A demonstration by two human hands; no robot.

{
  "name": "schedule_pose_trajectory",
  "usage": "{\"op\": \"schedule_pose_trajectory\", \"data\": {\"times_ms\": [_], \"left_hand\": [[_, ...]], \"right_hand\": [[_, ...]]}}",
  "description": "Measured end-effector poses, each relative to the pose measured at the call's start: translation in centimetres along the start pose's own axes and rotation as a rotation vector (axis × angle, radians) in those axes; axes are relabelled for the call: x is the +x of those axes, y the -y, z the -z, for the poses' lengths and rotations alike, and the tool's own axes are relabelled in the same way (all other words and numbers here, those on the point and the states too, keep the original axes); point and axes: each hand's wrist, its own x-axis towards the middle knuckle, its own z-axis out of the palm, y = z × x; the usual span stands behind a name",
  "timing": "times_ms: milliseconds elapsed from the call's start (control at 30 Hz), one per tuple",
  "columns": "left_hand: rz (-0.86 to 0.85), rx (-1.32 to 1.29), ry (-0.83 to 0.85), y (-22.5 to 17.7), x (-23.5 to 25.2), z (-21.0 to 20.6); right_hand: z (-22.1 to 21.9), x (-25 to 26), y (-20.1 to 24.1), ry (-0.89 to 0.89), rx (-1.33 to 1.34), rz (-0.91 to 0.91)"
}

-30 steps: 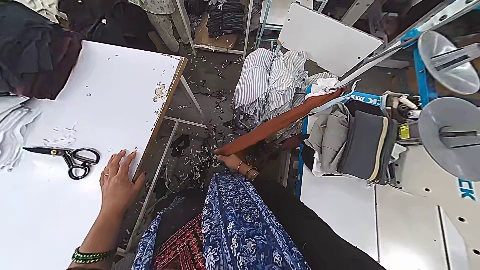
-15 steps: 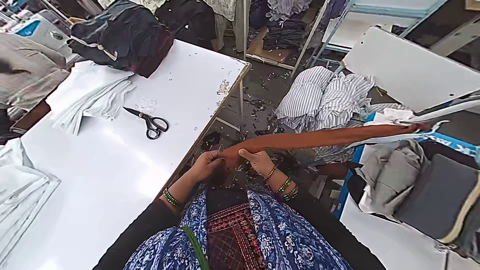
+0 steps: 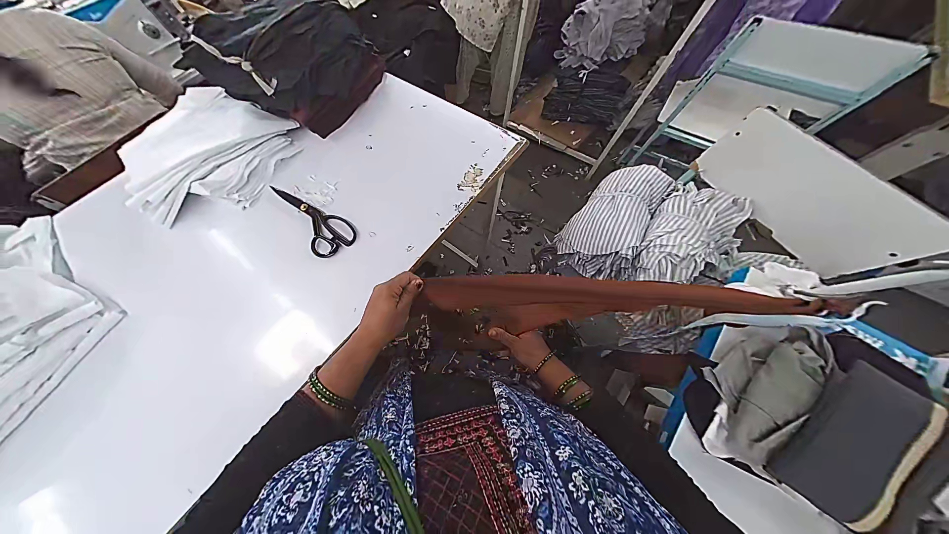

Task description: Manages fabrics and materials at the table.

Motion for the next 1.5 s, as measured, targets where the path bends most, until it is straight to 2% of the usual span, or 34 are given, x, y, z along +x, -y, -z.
{"op": "schedule_pose_trajectory", "data": {"times_ms": [67,133,167,200,300,367,433,500,567,633,700,767,867,967,1067,1167,1233,1333,1400,1500], "left_hand": [[0.046,0.017,0.054,-0.7,0.1,0.6],[0.042,0.103,0.14,-1.0,0.4,1.3],[0.027,0.149,0.187,-0.7,0.6,1.6],[0.0,0.184,0.229,-0.3,0.6,1.9],[-0.132,0.23,0.286,1.1,0.4,2.3],[-0.27,0.207,0.2,2.2,-0.1,1.8],[-0.412,0.182,0.077,3.4,-0.5,1.0],[-0.453,0.197,0.083,3.7,-0.8,0.8],[-0.47,0.239,0.067,3.8,-1.0,0.8],[-0.481,0.216,0.031,3.8,-1.0,0.9],[-0.47,0.179,-0.003,3.9,-1.2,0.8],[-0.479,0.176,-0.02,4.2,-1.1,0.8],[-0.514,0.184,-0.019,4.5,-0.9,0.7],[-0.528,0.198,-0.008,4.6,-0.9,0.7],[-0.506,0.22,-0.001,4.3,-0.6,0.8],[-0.47,0.197,0.026,4.5,-0.5,0.9],[-0.453,0.166,0.023,4.3,-0.1,1.1],[-0.323,0.185,0.041,3.6,0.8,1.5],[-0.191,0.242,0.098,3.0,2.0,1.9],[-0.045,0.319,0.15,2.2,4.3,2.3]], "right_hand": [[1.4,0.7,-0.4,0.332,-0.526,-0.196],[1.6,0.0,1.4,0.597,-0.76,-0.174],[2.0,-0.4,2.5,0.693,-0.752,-0.057],[2.5,-0.9,4.1,0.778,-0.637,0.111],[2.6,-1.8,10.4,0.938,-0.029,0.552],[1.2,-1.1,15.8,0.875,0.159,0.696],[-1.8,1.4,20.9,0.677,0.175,0.745],[-5.8,5.2,25.7,0.551,0.068,0.715],[-9.9,8.7,29.4,0.463,-0.162,0.722],[-13.0,11.5,31.3,0.395,-0.46,0.736],[-15.1,13.1,31.5,0.31,-0.697,0.672],[-15.8,13.4,31.6,0.232,-0.796,0.577],[-14.8,12.3,32.3,0.221,-0.905,0.452],[-12.6,11.8,31.7,0.216,-0.998,0.382],[-9.0,12.1,30.2,0.19,-0.927,0.312],[-3.9,12.1,26.5,0.244,-0.647,0.277],[0.2,9.5,23.4,0.276,-0.41,0.275],[5.5,4.0,16.6,0.23,-0.06,0.372],[7.2,0.0,11.2,0.184,0.231,0.43],[8.0,-5.0,4.2,0.243,0.546,0.498]]}}
